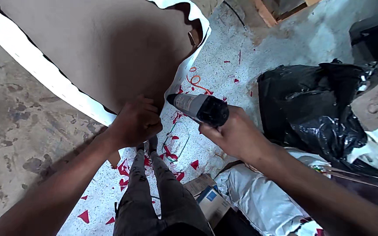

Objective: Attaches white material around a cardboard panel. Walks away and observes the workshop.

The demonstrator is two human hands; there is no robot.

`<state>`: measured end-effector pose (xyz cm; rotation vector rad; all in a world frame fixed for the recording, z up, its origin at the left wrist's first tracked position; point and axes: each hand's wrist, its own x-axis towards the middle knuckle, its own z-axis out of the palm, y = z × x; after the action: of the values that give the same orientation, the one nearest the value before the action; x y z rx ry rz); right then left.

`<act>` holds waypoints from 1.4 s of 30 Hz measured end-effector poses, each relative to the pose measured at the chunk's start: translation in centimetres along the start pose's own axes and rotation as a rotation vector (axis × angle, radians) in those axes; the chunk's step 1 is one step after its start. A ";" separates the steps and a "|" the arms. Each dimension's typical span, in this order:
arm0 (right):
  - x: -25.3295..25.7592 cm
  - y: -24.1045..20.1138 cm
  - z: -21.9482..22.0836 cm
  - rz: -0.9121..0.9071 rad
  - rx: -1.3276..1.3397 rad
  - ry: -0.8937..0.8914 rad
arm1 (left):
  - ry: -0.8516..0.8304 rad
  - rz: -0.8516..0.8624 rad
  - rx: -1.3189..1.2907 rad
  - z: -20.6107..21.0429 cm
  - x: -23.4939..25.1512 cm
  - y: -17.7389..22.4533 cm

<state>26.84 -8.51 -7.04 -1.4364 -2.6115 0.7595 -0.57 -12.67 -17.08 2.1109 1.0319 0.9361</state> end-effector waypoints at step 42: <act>-5.5 -1.9 6.4 -0.087 0.386 -0.043 | -0.006 -0.059 -0.048 -0.7 0.6 0.0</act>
<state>26.62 -16.27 -10.81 -1.2002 -2.3611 1.2118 -0.84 -12.06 -16.47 2.0311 1.0528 0.9165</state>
